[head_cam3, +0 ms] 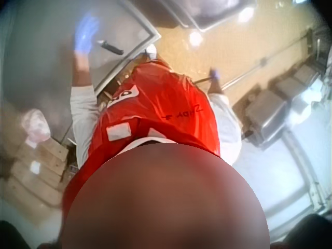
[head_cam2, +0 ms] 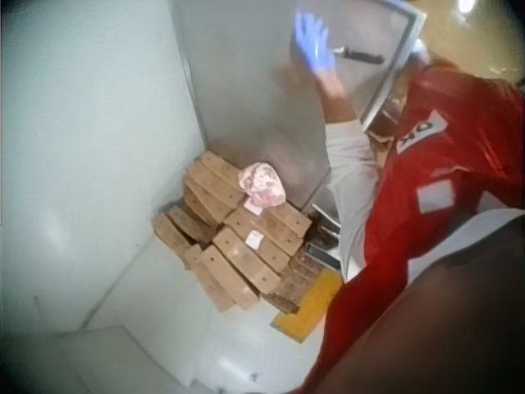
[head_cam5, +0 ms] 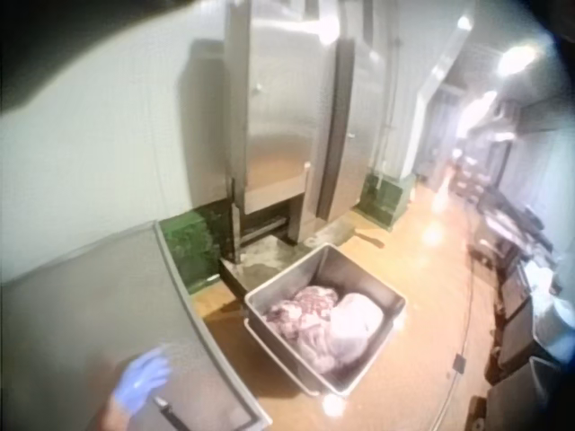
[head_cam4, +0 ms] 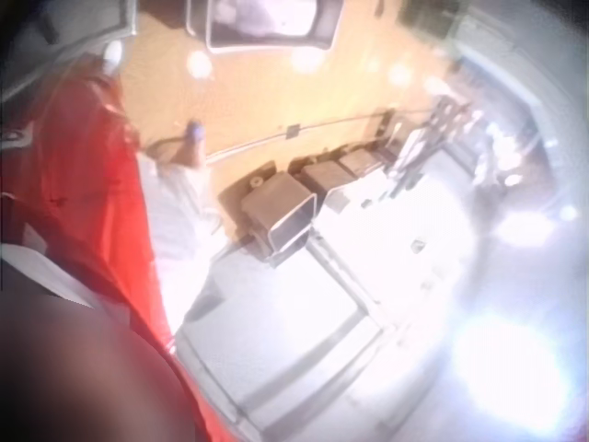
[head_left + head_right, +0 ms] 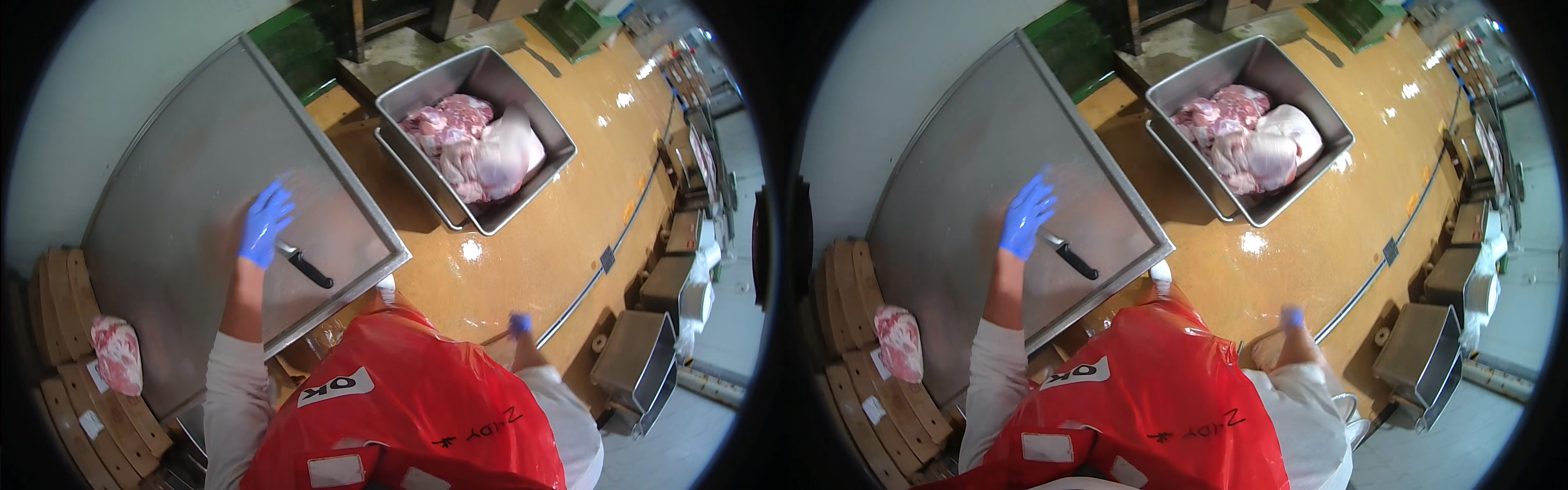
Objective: The person removes plastic wrap from large cuts of meat on a stainless steel table, then uses a knife to trim fat and connective tissue. Trimmed pieces are placed into a metal bin, and the trimmed meat is returned to the bin. The process is repeated for multiple cuts.
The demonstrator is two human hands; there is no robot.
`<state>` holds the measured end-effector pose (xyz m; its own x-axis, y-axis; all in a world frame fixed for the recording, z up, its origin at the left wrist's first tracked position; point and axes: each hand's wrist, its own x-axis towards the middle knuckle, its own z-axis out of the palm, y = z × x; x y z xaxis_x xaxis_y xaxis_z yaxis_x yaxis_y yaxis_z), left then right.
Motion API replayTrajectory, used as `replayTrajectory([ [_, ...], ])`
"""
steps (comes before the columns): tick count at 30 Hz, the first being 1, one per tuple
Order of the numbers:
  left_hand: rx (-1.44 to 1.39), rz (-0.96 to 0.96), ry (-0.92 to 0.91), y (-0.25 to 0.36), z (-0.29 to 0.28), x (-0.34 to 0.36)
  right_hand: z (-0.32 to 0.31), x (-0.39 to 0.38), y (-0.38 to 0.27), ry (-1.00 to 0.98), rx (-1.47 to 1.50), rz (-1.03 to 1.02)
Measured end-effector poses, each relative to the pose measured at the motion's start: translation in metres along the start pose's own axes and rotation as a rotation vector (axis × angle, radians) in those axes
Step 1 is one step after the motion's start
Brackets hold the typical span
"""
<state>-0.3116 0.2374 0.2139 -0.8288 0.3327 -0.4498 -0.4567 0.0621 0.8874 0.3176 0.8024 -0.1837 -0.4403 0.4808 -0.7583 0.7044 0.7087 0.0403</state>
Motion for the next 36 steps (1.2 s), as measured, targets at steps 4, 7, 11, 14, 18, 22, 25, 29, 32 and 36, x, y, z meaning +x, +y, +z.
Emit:
replayTrajectory([
  [4, -0.068, 0.087, 0.377, -0.044, -0.114, -0.089, 0.071, -0.053, -0.117, -0.418, -0.107, -0.342],
  [7, -0.078, -0.02, 0.564, -0.057, -0.155, -0.143, 0.053, -0.049, -0.161, -0.18, 0.115, -0.374],
  [11, -0.252, 0.132, 0.778, -0.228, -0.231, -0.277, -0.069, 0.023, -0.199, 0.324, 0.05, -0.673],
  [14, -0.211, 0.187, 0.995, -0.291, -0.196, -0.36, -0.174, -0.02, -0.286, 0.019, 0.999, -0.265],
  [18, -0.164, 0.069, 1.269, -0.446, -0.16, -0.511, -0.211, -0.056, -0.369, 0.02, 0.845, -0.333],
  [22, -0.546, -0.183, 1.528, -0.571, -0.084, -0.654, -0.16, -0.069, -0.453, -0.2, 0.191, -0.732],
  [25, -0.672, -0.336, 1.705, -0.634, -0.029, -0.716, -0.101, -0.101, -0.53, -0.316, -0.287, -1.015],
  [29, -0.936, -0.314, 1.79, -0.625, -0.035, -0.748, -0.007, -0.226, -0.654, -0.402, -0.429, -1.083],
  [32, -0.859, -0.236, 1.783, -0.605, -0.076, -0.744, 0.049, -0.232, -0.735, -0.241, -0.672, -1.439],
  [36, -0.407, -0.318, 1.678, -0.596, -0.136, -0.736, 0.12, -0.302, -0.817, -0.229, -0.801, -1.863],
])
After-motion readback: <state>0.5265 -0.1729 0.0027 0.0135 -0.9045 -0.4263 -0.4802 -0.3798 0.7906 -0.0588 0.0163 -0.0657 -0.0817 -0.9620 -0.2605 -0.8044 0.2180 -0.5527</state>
